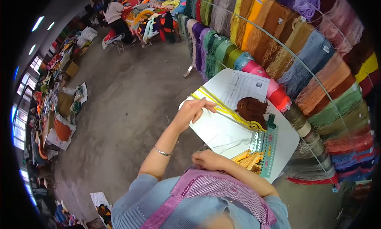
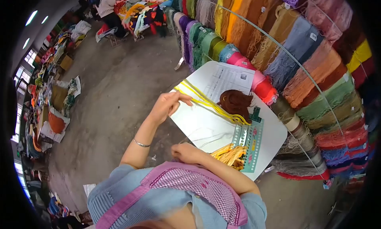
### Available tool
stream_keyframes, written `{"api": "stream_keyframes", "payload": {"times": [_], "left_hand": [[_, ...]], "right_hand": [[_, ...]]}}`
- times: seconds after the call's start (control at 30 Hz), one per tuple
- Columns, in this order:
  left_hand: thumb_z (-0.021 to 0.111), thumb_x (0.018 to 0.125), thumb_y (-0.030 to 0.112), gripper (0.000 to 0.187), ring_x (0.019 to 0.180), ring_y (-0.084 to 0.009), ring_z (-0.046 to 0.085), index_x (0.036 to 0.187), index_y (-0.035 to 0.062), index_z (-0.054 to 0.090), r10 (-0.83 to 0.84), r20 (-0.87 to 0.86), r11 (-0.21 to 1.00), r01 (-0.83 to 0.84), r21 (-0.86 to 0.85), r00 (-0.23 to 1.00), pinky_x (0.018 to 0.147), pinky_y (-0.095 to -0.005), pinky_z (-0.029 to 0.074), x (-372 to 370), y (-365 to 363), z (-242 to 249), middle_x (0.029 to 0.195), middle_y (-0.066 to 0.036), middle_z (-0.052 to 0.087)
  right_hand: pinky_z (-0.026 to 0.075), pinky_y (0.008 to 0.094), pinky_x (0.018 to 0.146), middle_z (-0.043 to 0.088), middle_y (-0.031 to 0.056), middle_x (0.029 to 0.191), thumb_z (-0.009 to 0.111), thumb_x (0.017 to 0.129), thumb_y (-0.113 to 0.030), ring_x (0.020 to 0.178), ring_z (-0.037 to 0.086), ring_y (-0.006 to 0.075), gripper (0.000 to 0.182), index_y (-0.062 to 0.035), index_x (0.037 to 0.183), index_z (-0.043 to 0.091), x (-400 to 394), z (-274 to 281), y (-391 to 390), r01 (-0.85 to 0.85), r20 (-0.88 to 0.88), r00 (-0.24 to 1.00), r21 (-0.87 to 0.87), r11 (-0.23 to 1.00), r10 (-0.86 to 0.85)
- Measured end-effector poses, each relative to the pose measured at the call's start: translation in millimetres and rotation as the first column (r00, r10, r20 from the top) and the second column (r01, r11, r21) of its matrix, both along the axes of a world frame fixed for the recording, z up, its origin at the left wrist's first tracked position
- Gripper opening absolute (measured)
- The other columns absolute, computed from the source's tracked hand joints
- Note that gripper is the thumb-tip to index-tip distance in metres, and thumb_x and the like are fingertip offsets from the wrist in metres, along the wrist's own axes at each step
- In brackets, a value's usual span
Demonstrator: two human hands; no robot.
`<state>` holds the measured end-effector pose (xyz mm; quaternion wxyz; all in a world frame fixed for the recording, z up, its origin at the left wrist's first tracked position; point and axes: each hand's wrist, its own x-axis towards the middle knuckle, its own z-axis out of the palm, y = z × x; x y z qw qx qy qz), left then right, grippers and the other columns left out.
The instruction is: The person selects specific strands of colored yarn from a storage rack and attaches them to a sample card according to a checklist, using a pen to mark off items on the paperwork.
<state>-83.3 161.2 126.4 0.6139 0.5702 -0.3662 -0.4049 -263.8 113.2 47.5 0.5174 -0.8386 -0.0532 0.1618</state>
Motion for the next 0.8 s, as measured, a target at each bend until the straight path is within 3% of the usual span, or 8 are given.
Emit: {"api": "stream_keyframes", "payload": {"times": [0.13,0.17,0.23,0.3,0.37,0.47,0.6,0.8], "left_hand": [[0.023,0.103,0.046,0.06,0.044,-0.0006,0.034,0.127,0.0034,0.057,-0.428,-0.271,0.901,0.432,-0.048,0.862,0.048,-0.0145,0.034,-13,23,0,0.105,-0.011,0.068],[0.023,0.101,0.051,0.065,0.048,-0.0032,0.04,0.13,0.001,0.052,-0.308,-0.514,0.93,0.367,0.015,0.801,0.049,-0.0164,0.036,-36,25,0,0.108,-0.012,0.068],[0.039,0.098,0.039,0.054,0.053,-0.0076,0.045,0.129,-0.0045,0.048,-0.691,-0.212,0.722,0.659,-0.208,0.691,0.052,-0.0213,0.042,-29,20,-26,0.105,-0.015,0.068],[0.041,0.098,0.034,0.048,0.046,-0.0067,0.045,0.131,0.0,0.049,-0.687,-0.248,0.722,0.678,-0.136,0.683,0.046,-0.0207,0.038,-51,27,-12,0.086,-0.014,0.07],[0.048,0.098,0.033,0.036,0.049,-0.0054,0.043,0.098,0.003,0.068,-0.6,-0.141,0.781,0.615,0.109,0.788,0.048,-0.0217,0.037,-63,26,-8,0.061,0.0,0.056],[0.051,0.097,0.033,0.041,0.057,-0.0054,0.042,0.07,0.0048,0.06,-0.294,-0.061,0.956,0.294,-0.007,0.954,0.054,-0.0253,0.037,-69,6,-50,0.06,0.004,0.051],[0.05,0.092,0.036,0.029,0.073,-0.0292,0.064,0.094,0.0149,0.069,-0.034,0.631,0.944,-0.183,0.275,0.775,0.069,-0.0417,0.048,-38,2,-52,0.078,-0.011,0.067],[0.046,0.095,0.045,0.051,0.056,-0.0132,0.043,0.068,0.0027,0.053,0.199,0.372,0.942,-0.282,0.183,0.907,0.057,-0.0319,0.04,15,4,-42,0.057,-0.004,0.045]], "right_hand": [[0.045,0.023,0.062,0.062,0.0003,0.075,0.049,0.091,-0.008,0.068,0.056,0.0085,0.007,-0.0072,0.091,0.056,12,62,-30,0.134,-0.107,0.99,0.557,0.82,-0.089],[0.045,0.0228,0.062,0.062,-0.0005,0.075,0.051,0.093,-0.011,0.068,0.055,0.0082,0.006,-0.0078,0.093,0.056,9,76,-42,0.257,-0.148,0.966,0.617,0.744,-0.212],[0.038,0.0184,0.056,0.059,0.0001,0.074,0.056,0.093,-0.013,0.062,0.051,0.0071,0.009,-0.0036,0.091,0.056,0,120,-64,0.432,-0.261,0.902,0.526,0.733,-0.344],[0.03,0.0202,0.051,0.049,-0.0007,0.069,0.054,0.091,-0.005,0.056,0.042,0.0061,0.006,-0.003,0.086,0.052,-12,119,-75,0.521,-0.214,0.844,0.544,0.658,-0.492],[0.03,0.0201,0.052,0.047,-0.001,0.07,0.053,0.091,-0.005,0.059,0.042,0.0066,0.008,-0.0041,0.084,0.049,-28,121,-86,0.619,-0.27,0.776,0.497,0.608,-0.57],[0.03,0.0199,0.057,0.046,-0.0031,0.071,0.053,0.093,-0.007,0.063,0.04,0.0058,0.007,-0.0057,0.087,0.049,-54,113,-97,0.595,-0.274,0.777,0.616,0.516,-0.567],[0.027,0.0191,0.057,0.043,-0.0054,0.07,0.054,0.094,-0.011,0.062,0.034,0.0035,0.008,-0.0071,0.088,0.049,-81,105,-115,0.641,-0.094,0.74,0.399,0.656,-0.666],[0.024,0.0186,0.054,0.036,-0.0072,0.068,0.054,0.093,-0.011,0.062,0.032,0.0015,0.009,-0.0095,0.085,0.049,-154,110,-152,0.838,-0.062,0.542,0.108,0.534,-0.838]]}}
